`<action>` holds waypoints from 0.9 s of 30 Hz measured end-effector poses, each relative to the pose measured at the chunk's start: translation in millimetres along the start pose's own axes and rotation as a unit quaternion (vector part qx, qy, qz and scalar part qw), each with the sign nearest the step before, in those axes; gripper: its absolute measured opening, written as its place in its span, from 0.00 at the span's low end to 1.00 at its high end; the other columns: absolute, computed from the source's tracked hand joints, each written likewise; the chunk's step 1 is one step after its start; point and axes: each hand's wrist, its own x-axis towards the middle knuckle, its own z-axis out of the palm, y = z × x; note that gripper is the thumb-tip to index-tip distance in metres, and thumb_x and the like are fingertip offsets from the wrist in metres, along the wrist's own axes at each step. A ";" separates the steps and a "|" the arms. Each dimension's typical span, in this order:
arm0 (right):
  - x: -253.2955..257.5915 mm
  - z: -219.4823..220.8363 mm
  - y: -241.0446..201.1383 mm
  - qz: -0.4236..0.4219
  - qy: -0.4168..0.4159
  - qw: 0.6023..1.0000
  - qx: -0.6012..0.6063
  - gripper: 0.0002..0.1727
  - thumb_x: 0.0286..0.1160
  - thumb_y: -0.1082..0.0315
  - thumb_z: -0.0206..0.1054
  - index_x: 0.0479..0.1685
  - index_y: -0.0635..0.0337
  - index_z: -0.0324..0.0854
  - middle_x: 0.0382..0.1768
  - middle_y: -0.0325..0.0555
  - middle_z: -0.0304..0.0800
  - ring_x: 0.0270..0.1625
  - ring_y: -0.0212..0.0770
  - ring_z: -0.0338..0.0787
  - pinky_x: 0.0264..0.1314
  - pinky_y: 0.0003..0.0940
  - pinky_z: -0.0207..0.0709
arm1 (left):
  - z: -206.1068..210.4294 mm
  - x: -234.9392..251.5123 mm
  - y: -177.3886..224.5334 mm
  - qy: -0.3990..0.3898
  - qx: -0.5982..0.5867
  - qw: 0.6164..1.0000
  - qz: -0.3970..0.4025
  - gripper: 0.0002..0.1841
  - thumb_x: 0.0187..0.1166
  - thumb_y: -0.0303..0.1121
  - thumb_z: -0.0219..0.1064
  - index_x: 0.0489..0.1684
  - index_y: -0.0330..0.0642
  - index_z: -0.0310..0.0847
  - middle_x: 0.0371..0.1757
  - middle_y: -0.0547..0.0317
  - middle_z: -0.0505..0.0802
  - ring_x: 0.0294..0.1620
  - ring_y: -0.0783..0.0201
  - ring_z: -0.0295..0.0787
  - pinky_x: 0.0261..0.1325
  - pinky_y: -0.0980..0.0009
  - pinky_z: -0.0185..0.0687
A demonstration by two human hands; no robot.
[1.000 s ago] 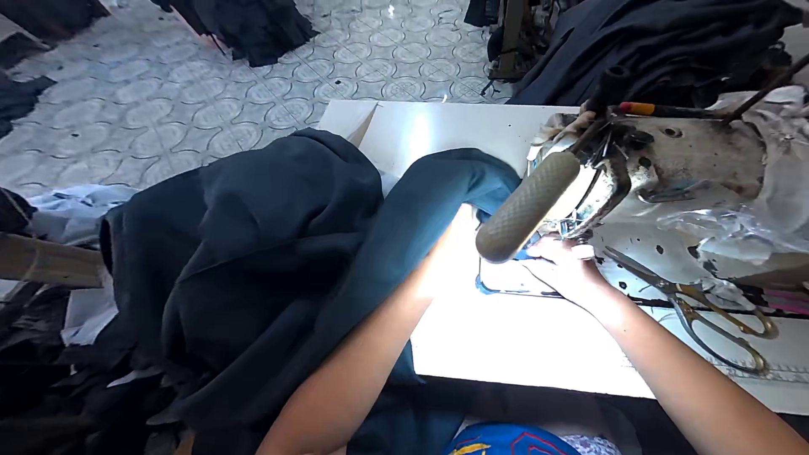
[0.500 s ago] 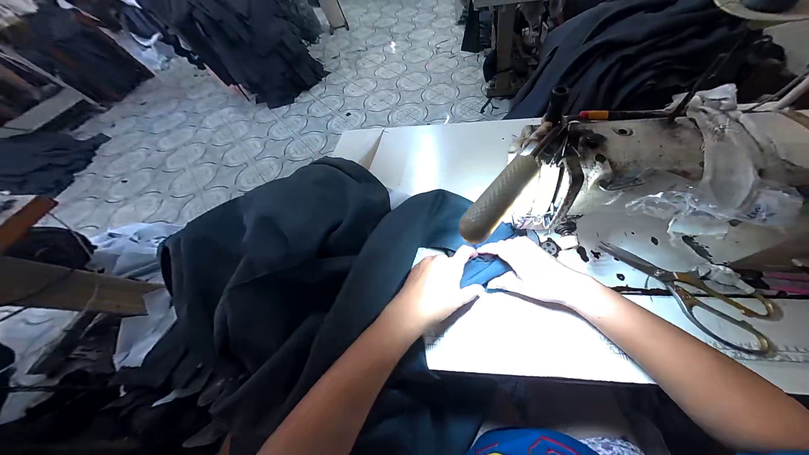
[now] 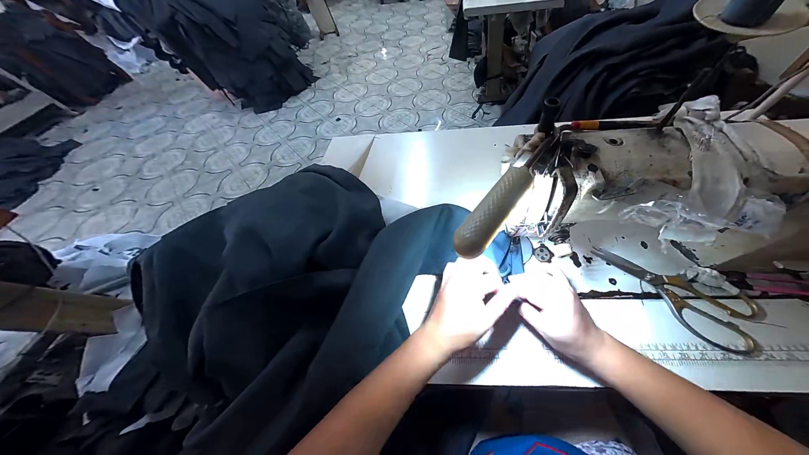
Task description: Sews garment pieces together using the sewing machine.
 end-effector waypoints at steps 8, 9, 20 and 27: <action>-30.7 4.7 -24.2 0.103 0.049 0.991 -0.069 0.10 0.69 0.62 0.68 0.31 0.56 0.92 0.39 0.44 0.97 0.49 0.40 0.93 0.65 0.46 0.73 | 4.0 49.2 9.9 -0.288 0.273 0.905 -0.155 0.20 0.90 0.42 0.57 0.68 0.40 0.81 0.47 0.41 0.94 0.53 0.43 0.90 0.65 0.44 0.69; -31.8 4.8 -25.0 0.114 0.044 0.990 -0.075 0.10 0.68 0.62 0.68 0.30 0.55 0.92 0.39 0.43 0.97 0.49 0.39 0.93 0.65 0.46 0.73 | 7.5 43.5 4.0 -0.252 0.286 0.920 -0.093 0.15 0.87 0.33 0.57 0.63 0.41 0.86 0.44 0.42 0.93 0.49 0.43 0.91 0.58 0.45 0.72; -38.0 9.9 -22.4 0.098 -0.006 0.995 -0.027 0.10 0.68 0.68 0.66 0.34 0.61 0.94 0.45 0.51 0.97 0.54 0.46 0.95 0.61 0.38 0.84 | 3.9 24.5 -44.2 -0.161 0.216 0.953 0.137 0.18 0.87 0.37 0.53 0.52 0.46 0.93 0.58 0.60 0.96 0.63 0.55 0.90 0.76 0.38 0.63; -50.1 2.5 -21.5 0.025 -0.027 0.987 -0.155 0.14 0.72 0.64 0.62 0.34 0.52 0.95 0.45 0.43 0.99 0.54 0.40 0.95 0.58 0.36 0.81 | 18.4 4.1 -17.6 -0.151 0.185 0.968 0.076 0.20 0.88 0.44 0.52 0.41 0.47 0.93 0.56 0.59 0.96 0.76 0.46 0.83 0.79 0.24 0.52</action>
